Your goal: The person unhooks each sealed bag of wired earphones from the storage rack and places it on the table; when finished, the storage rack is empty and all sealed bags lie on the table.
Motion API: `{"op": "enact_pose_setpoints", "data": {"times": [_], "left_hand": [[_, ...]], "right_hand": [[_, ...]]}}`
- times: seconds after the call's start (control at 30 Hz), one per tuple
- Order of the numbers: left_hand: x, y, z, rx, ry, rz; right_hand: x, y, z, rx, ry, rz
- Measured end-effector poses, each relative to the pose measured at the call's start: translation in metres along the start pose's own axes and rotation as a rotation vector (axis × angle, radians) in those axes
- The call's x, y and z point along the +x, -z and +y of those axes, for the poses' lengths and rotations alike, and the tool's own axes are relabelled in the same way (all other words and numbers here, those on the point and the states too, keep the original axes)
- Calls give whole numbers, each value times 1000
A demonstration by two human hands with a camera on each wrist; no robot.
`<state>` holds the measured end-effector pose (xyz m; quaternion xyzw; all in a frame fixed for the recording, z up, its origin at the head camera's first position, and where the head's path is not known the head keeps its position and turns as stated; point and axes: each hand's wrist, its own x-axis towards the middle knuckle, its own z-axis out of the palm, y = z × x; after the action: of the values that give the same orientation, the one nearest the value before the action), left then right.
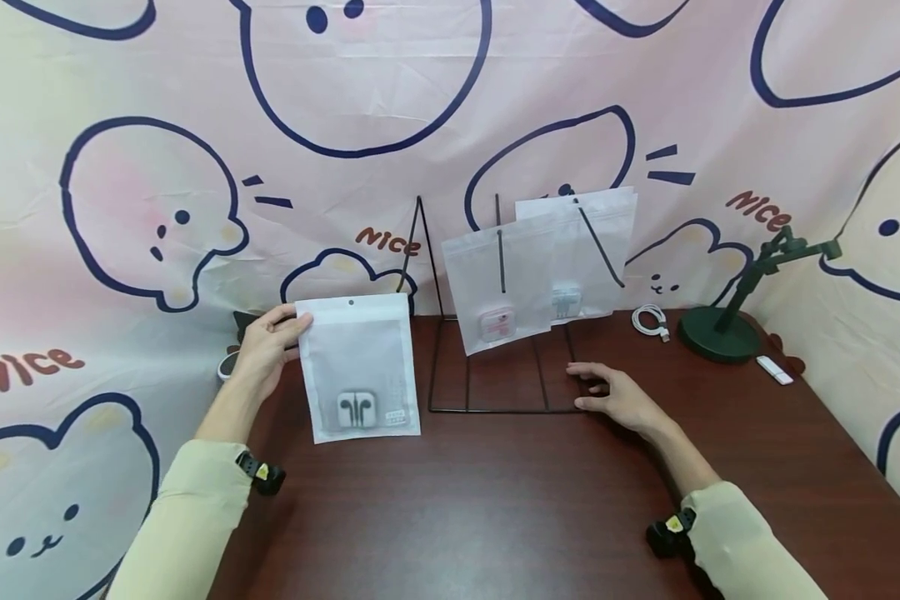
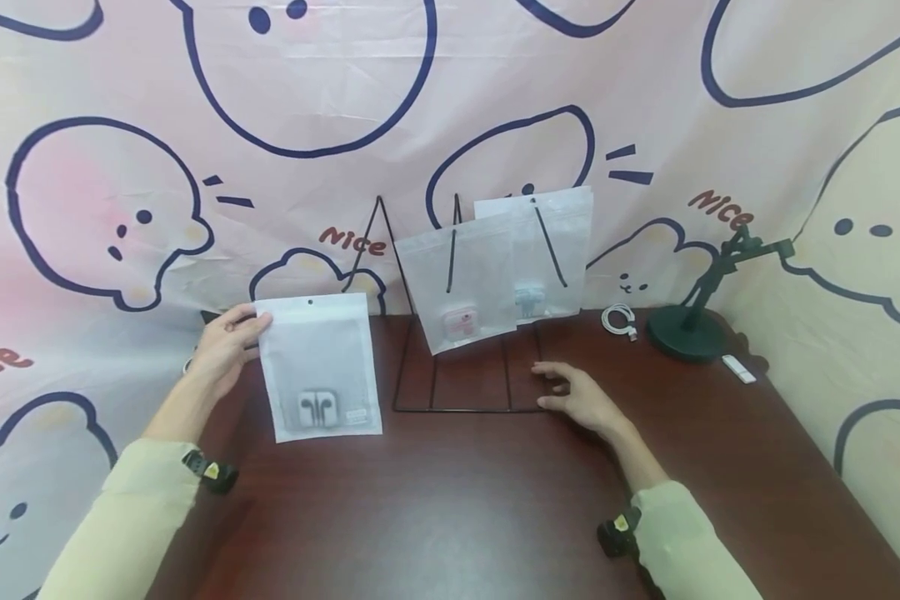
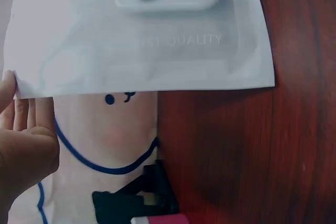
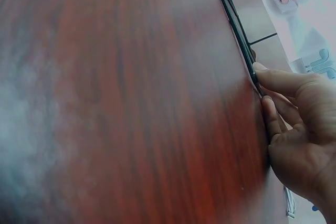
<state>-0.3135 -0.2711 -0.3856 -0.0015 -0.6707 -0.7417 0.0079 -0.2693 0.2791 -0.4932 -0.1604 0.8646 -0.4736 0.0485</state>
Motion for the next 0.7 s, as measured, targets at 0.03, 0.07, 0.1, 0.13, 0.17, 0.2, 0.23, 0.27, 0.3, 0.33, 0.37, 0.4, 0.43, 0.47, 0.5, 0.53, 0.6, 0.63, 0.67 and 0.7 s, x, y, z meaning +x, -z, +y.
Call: {"op": "enact_pose_setpoints", "data": {"times": [0.03, 0.07, 0.1, 0.13, 0.17, 0.2, 0.23, 0.27, 0.3, 0.33, 0.37, 0.4, 0.43, 0.47, 0.5, 0.53, 0.6, 0.63, 0.67, 0.7], "left_hand": [[4, -1, -2, 21, 12, 17], [8, -3, -5, 45, 23, 36], [12, -4, -7, 66, 32, 51], [16, -5, -10, 84, 41, 63], [20, -6, -13, 106, 48, 74], [24, -7, -15, 130, 54, 85], [27, -7, -18, 160, 61, 97], [30, -8, -21, 188, 72, 106], [33, -9, -23, 214, 83, 113], [36, -10, -26, 239, 98, 117], [38, -10, -29, 264, 114, 119], [40, -11, -32, 286, 131, 121], [42, -11, -35, 303, 149, 120], [44, -12, -37, 314, 166, 118], [46, -12, -40, 323, 180, 115], [47, -12, -42, 333, 191, 111], [50, -12, -46, 340, 204, 104], [51, -12, -48, 335, 208, 100], [52, -12, -49, 333, 211, 96], [53, -12, -50, 337, 214, 91]], "right_hand": [[0, 0, 0, 1, 2, 0], [1, 1, 0, 2, 3, 1], [1, 1, 0, 1, 4, 1], [2, 1, 0, 1, 5, 2], [2, 1, 0, -3, 6, 2], [3, 1, 0, -4, 7, 0], [3, 1, 0, -6, 8, -1], [3, 1, 0, -8, 7, -1], [3, 1, 0, -10, 5, 0], [3, 1, 0, -10, 3, 1], [2, 0, 0, -12, 0, 2], [2, 0, 0, -12, -1, 3], [2, 0, 1, -13, -2, 5], [1, 0, 1, -12, -3, 7], [1, 0, 0, -10, -2, 9], [1, 0, 1, -8, -1, 9], [1, 0, 0, -2, 1, 8], [1, 0, 0, 1, 1, 8], [0, 0, 0, 4, 1, 10], [0, 0, -1, 0, 7, 10]]}}
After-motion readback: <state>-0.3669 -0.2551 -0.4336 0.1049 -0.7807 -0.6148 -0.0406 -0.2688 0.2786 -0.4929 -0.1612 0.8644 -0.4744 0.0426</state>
